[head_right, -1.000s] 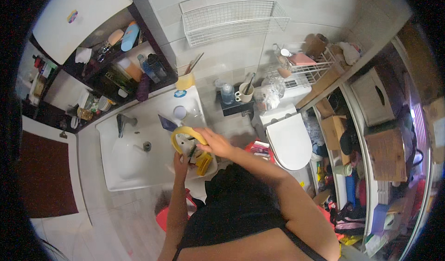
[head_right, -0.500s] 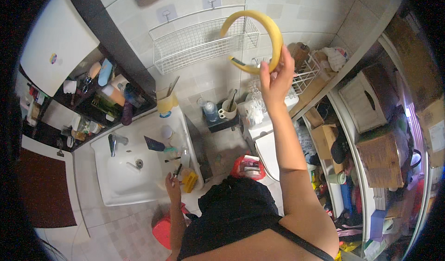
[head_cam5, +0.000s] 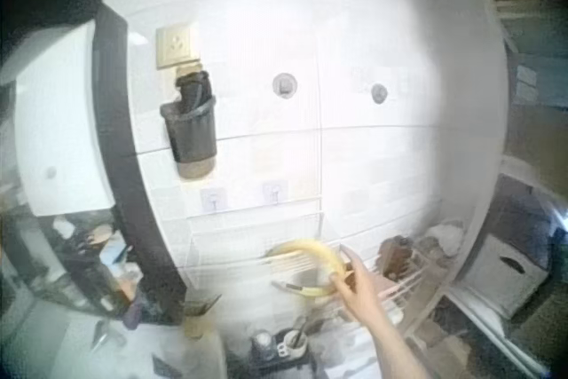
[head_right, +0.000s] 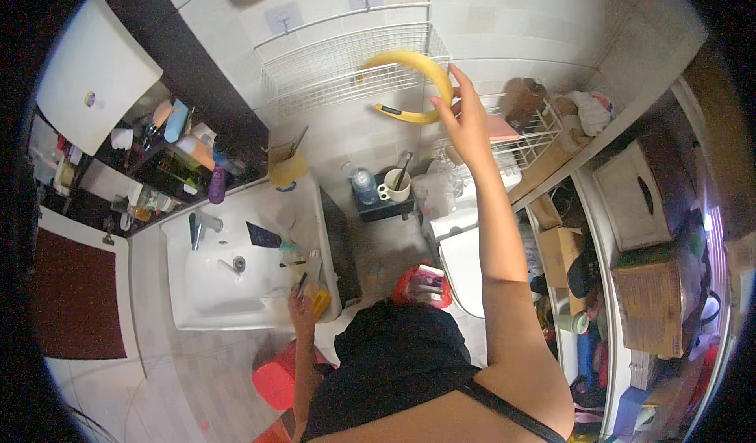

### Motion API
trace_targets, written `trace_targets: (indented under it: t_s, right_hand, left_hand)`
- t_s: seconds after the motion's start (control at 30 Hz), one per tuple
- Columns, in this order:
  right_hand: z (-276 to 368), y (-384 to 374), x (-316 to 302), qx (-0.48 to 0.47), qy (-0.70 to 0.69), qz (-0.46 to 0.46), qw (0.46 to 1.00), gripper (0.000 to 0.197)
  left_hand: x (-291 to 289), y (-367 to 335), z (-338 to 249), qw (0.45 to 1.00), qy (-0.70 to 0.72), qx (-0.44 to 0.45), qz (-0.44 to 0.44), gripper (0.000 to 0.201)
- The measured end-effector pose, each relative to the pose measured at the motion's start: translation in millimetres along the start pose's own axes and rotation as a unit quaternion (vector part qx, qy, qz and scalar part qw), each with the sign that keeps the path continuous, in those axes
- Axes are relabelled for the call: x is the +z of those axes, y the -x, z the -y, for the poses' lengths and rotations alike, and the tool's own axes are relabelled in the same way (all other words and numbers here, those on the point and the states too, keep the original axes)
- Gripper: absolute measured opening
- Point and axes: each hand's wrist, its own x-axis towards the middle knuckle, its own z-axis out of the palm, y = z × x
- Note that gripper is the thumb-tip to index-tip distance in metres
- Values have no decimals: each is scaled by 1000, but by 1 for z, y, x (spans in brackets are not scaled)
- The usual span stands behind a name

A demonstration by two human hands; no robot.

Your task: The person tidies a bathroom area by picking up scattered items such as a headband, tubes, and a plastic bag from the floor and surfaces and placing them into a red waste bin and onto a wire shelf.

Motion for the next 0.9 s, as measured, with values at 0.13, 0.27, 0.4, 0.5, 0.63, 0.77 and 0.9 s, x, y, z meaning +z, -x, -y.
trace_targets:
  t_s: [0.13,0.27,0.4,0.5,0.63,0.77,0.9]
  right_hand:
    - [2,-9,3,-38,55,-132,989,36]
    - [58,-51,-13,-127,91,-208,966,30]
    - [102,-104,-17,-314,154,-269,897,32]
    - [105,-129,4,-275,294,-104,909,58]
    - [85,-154,36,-306,422,34,853,35]
    - [46,-165,22,-222,377,70,897,37]
    - [87,-125,34,-295,416,-34,860,48]
  left_hand:
    - [-5,5,-19,999,16,-31,-8,44]
    - [-17,4,-1,1000,-19,3,-14,42]
    - [-28,-1,9,1000,-6,-5,-9,43]
    - [-41,-4,4,999,25,-27,-10,44]
    - [-63,-12,34,999,4,-37,-7,46]
    - [-69,-29,26,999,30,-36,13,43]
    - [-75,-48,33,997,-34,-51,40,45]
